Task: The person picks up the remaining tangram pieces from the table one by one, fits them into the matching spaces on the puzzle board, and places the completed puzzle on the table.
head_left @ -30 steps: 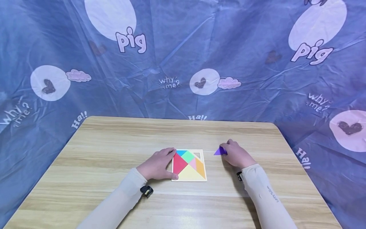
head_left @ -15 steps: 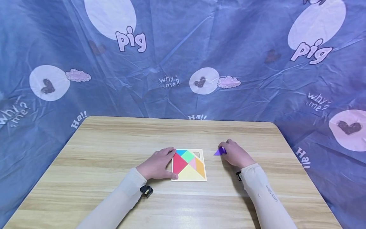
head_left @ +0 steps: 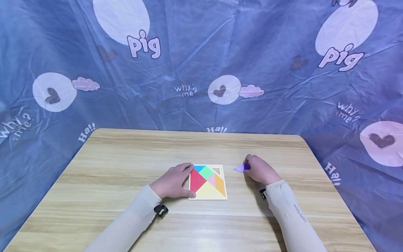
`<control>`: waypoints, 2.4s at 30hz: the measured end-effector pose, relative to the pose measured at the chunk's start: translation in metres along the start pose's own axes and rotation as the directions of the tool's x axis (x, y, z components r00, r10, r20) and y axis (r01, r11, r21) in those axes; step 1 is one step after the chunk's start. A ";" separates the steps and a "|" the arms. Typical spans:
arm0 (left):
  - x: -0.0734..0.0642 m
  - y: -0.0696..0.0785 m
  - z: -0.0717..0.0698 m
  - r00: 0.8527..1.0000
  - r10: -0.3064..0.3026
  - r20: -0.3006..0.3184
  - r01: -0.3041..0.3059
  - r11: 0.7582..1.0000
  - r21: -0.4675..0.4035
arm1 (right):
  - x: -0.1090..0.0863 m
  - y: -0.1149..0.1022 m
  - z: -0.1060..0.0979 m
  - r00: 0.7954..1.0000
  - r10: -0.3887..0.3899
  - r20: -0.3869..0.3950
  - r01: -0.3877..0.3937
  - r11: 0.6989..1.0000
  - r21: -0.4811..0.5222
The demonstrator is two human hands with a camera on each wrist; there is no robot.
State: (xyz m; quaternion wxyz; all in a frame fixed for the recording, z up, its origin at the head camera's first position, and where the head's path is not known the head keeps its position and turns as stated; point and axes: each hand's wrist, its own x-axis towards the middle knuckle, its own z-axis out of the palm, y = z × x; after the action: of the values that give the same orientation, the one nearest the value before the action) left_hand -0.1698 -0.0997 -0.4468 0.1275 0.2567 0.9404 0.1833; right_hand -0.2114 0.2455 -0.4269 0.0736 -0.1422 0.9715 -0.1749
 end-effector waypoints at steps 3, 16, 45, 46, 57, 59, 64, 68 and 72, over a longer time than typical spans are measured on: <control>0.000 0.000 0.000 1.000 0.000 0.000 0.000 1.000 -0.001 | 0.001 0.000 0.001 1.000 0.011 -0.020 -0.010 0.999 0.030; -0.001 0.001 -0.001 1.000 0.001 -0.001 -0.001 1.000 0.005 | 0.003 -0.001 -0.001 0.994 -0.028 -0.110 0.044 0.988 0.147; -0.004 0.000 0.000 1.000 0.002 0.012 -0.002 1.000 0.010 | 0.009 -0.054 0.018 0.988 -0.013 -0.156 0.091 0.861 0.500; -0.004 0.000 0.000 1.000 0.003 0.011 -0.003 1.000 0.010 | 0.010 -0.054 0.020 0.990 -0.010 -0.144 0.082 0.857 0.509; -0.003 -0.001 0.000 1.000 0.007 -0.001 -0.007 1.000 0.004 | 0.022 -0.060 0.027 1.000 0.014 -0.020 -0.002 0.873 0.488; -0.003 -0.001 -0.001 1.000 0.010 0.000 -0.010 1.000 0.005 | 0.024 -0.060 0.028 1.000 0.016 -0.008 -0.011 0.878 0.479; -0.001 -0.003 -0.002 1.000 0.016 0.003 -0.016 1.000 0.007 | 0.027 -0.061 0.030 1.000 0.014 0.004 -0.014 0.886 0.464; -0.001 -0.004 -0.002 1.000 0.016 0.003 -0.016 1.000 0.009 | 0.030 -0.062 0.031 1.000 0.028 0.005 -0.027 0.886 0.463; -0.001 -0.005 -0.002 1.000 0.011 0.003 -0.011 1.000 0.006 | 0.031 -0.061 0.032 0.999 0.042 0.015 -0.044 0.891 0.453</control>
State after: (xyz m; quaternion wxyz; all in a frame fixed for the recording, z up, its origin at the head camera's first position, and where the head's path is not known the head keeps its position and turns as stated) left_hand -0.1719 -0.1047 -0.4466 0.1270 0.2626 0.9393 0.1807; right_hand -0.2196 0.1707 -0.4371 0.1111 -0.0999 0.9068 -0.3942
